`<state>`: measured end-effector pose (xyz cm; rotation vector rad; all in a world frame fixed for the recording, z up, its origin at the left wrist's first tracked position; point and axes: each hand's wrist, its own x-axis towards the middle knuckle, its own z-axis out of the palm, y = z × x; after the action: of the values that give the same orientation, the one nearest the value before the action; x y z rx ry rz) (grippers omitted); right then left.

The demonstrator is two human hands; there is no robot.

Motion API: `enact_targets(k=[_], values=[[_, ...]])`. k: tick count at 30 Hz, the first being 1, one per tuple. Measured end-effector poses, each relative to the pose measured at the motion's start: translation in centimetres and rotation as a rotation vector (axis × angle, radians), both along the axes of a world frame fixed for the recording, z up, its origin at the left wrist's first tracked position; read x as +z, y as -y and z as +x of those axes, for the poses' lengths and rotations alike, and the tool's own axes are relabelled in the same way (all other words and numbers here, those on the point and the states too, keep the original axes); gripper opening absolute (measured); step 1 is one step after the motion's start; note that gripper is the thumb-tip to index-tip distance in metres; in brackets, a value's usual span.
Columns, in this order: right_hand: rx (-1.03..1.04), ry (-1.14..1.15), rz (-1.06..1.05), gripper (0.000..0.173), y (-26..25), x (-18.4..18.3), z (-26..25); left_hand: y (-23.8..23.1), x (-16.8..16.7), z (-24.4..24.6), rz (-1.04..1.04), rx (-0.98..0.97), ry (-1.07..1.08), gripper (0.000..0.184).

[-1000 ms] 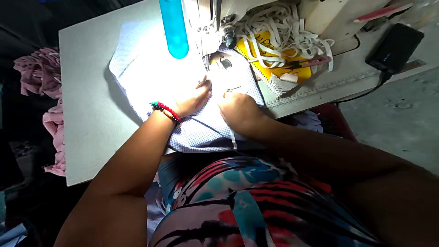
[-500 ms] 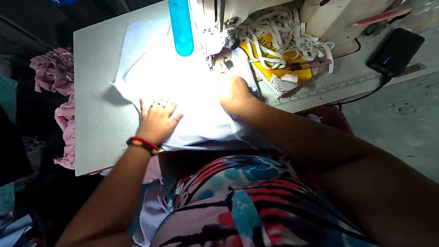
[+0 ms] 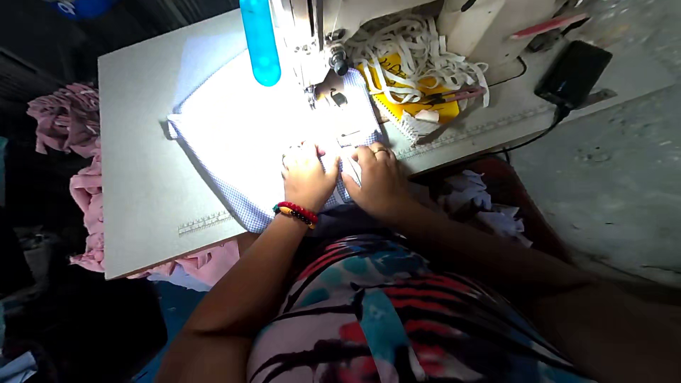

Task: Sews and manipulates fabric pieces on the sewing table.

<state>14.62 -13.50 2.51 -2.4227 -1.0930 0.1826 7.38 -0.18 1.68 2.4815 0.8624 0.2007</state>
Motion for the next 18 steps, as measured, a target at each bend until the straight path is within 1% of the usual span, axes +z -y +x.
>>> enact_targets(k=[2, 4, 6, 7, 9, 10, 12, 14, 18], values=[[0.023, -0.03, 0.002, 0.025, -0.3, -0.1, 0.1, 0.1, -0.1, 0.2, 0.021, -0.014, 0.004, 0.032], [0.041, -0.096, 0.019, 0.022, -0.3, 0.4, -0.1, 0.1, 0.3, -0.2, -0.055, -0.033, 0.092, 0.027], [0.027, -0.188, 0.081, 0.021, 0.3, 1.3, -0.5, 0.6, 1.5, -1.1, -0.263, 0.018, 0.207, 0.022], [0.022, -0.267, 0.111, 0.021, 0.7, 1.6, -0.6, 1.1, 2.1, -1.6, -0.421, 0.058, 0.25, 0.02], [0.014, -0.405, 0.18, 0.018, 1.6, 1.5, -0.7, 2.3, 2.9, -2.8, -0.703, 0.117, 0.287, 0.019], [0.0, -0.45, 0.222, 0.018, 2.1, 1.1, -0.8, 3.1, 2.9, -3.5, -0.765, 0.103, 0.282, 0.019], [-0.014, -0.531, 0.286, 0.02, 3.0, 0.2, -1.0, 4.8, 2.7, -5.3, -0.771, -0.008, 0.239, 0.019], [-0.002, -0.593, 0.327, 0.025, 3.5, -0.5, -1.1, 6.1, 2.6, -6.1, -0.765, -0.096, 0.207, 0.018], [0.003, -0.572, 0.337, 0.03, 4.3, -0.4, -1.5, 7.1, 2.5, -6.7, -0.761, -0.168, 0.11, 0.015]])
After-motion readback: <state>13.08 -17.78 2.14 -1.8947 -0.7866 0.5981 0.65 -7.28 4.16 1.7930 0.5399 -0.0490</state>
